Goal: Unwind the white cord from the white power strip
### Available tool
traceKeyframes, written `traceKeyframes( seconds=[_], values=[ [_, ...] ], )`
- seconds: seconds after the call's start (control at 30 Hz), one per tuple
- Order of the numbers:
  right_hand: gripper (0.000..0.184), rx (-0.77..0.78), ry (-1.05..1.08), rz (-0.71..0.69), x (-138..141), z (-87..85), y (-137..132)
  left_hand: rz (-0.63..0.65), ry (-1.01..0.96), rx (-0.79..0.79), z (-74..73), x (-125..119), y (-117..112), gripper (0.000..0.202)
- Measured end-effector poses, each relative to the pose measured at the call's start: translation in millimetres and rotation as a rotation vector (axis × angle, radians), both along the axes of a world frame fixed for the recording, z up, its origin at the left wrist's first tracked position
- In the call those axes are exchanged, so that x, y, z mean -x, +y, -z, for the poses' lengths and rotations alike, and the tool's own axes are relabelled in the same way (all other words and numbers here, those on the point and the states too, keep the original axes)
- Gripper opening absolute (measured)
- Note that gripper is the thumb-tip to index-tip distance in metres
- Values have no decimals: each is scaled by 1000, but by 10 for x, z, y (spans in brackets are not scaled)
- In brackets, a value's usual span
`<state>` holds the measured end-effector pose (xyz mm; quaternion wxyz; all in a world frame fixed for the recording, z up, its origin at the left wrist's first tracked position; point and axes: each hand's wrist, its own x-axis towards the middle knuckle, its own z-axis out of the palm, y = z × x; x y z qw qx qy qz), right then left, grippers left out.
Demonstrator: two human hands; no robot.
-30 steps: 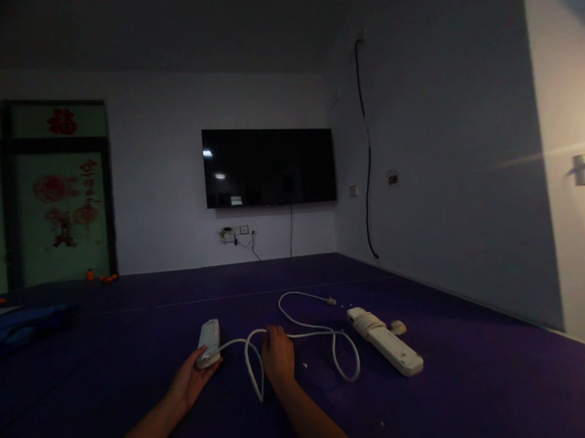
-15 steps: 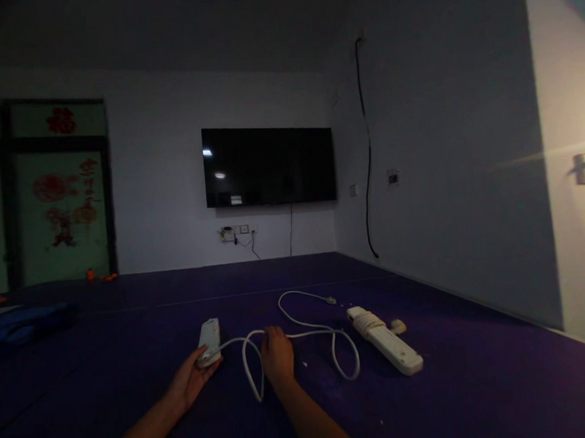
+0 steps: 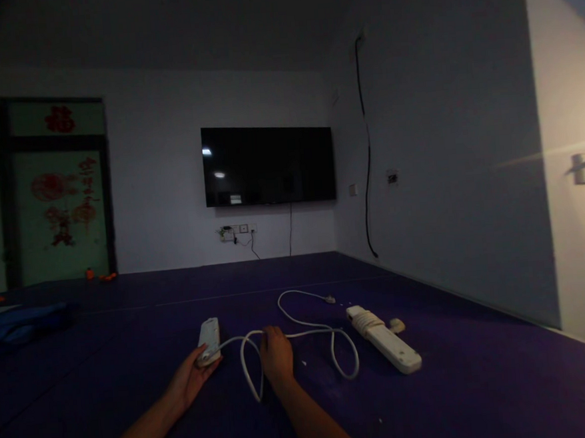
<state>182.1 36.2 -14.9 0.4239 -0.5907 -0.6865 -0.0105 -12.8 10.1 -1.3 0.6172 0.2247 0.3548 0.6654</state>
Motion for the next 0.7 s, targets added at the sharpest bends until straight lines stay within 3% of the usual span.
traceKeyframes(
  seconds=[0.7],
  values=[
    [28,36,-55,4,14,-38,-49,6,-26,6,-1,0,2,20]
  ],
)
